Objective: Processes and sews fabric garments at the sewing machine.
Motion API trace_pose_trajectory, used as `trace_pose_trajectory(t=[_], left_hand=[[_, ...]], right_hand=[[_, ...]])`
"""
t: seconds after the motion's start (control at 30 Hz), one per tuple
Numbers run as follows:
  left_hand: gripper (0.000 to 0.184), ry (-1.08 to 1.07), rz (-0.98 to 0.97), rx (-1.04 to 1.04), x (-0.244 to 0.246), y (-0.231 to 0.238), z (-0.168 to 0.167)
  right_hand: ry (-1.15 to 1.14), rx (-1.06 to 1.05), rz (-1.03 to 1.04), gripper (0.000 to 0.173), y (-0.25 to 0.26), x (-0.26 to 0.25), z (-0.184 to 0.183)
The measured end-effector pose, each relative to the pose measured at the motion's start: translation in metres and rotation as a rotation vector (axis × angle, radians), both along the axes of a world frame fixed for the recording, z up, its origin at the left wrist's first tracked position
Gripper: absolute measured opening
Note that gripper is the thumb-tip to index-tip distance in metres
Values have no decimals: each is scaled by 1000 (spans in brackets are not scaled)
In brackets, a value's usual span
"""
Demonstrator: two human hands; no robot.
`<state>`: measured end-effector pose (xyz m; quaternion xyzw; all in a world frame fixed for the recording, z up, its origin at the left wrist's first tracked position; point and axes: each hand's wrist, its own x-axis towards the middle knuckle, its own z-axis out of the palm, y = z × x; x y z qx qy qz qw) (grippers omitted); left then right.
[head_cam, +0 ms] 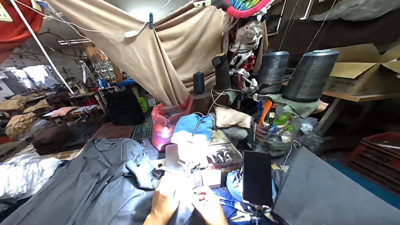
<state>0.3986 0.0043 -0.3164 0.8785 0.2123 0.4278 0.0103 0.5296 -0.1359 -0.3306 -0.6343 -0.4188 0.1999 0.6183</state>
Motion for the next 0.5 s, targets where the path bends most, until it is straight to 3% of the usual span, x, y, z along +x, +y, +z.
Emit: trace_pose_trajectory(t=[0.1, 0.2, 0.33, 0.5], left_hand=[[24, -6, -9, -60, -3, -3, -6], [27, 5, -20, -129, 0, -3, -5], [34, 131, 42, -176, 0, -4, -3], [35, 163, 54, -149, -3, -3, -3]], right_hand=[[-234, -12, -2, 40, 3, -3, 10], [-400, -151, 51, 42, 3, -2, 20], [-419, -292, 41, 45, 6, -2, 25], [-453, -221, -74, 45, 4, -9, 19]])
